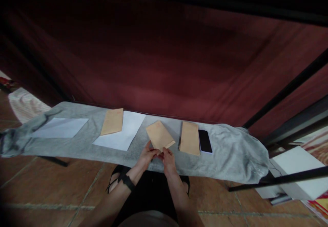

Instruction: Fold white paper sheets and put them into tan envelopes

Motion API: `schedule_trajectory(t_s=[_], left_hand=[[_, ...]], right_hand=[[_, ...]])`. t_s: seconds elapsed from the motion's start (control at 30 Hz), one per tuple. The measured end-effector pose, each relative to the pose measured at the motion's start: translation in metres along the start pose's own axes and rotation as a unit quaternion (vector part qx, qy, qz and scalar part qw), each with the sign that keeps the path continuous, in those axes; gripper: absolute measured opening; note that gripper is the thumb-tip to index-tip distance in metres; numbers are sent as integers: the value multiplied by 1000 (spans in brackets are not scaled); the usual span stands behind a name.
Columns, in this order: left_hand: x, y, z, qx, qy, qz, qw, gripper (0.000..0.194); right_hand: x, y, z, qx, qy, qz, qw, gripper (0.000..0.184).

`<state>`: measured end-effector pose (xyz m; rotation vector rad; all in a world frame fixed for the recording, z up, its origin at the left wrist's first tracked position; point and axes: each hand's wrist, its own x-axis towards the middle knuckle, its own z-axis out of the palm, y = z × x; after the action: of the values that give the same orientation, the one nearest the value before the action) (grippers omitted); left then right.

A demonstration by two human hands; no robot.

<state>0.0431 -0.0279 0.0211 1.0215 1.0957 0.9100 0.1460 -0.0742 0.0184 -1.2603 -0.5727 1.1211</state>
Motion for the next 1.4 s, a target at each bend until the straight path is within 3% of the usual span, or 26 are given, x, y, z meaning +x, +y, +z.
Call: schedule_trajectory(t_s=[0.17, 0.27, 0.3, 0.37, 0.43, 0.47, 0.53, 0.87, 1.07, 1.27, 1.4], left_hand=[[21, 6, -24, 175, 13, 54, 983, 69], [28, 9, -38, 240, 12, 80, 967, 63], [28, 9, -40, 252, 15, 85, 964, 62], [28, 7, -42, 277, 29, 98, 955, 62], [27, 3, -41, 314, 56, 119, 940, 61], [26, 1, -40, 336, 68, 133, 930, 60], [25, -3, -38, 376, 85, 163, 908, 57], [3, -4, -25, 496, 94, 212, 837, 43], [-21, -23, -7, 566, -31, 315, 761, 43], [-27, -31, -14, 604, -70, 323, 725, 55], [-29, -28, -15, 611, -71, 329, 717, 56]], right_hand=[[-5, 6, -19, -112, -41, 19, 993, 46], [-12, 9, -26, -247, -46, -78, 965, 37], [-14, 11, -27, -319, -55, -141, 936, 37], [-18, 14, -25, -474, -85, -266, 835, 40], [-21, 18, -23, -574, -104, -328, 743, 42], [-21, 20, -23, -601, -104, -338, 717, 43], [-21, 24, -24, -631, -85, -343, 690, 45], [-17, 22, -46, -661, -15, -336, 671, 45], [-19, 23, -46, -666, -27, -322, 672, 49], [-19, 23, -51, -670, -13, -315, 672, 50], [-18, 18, -55, -671, -18, -316, 671, 47]])
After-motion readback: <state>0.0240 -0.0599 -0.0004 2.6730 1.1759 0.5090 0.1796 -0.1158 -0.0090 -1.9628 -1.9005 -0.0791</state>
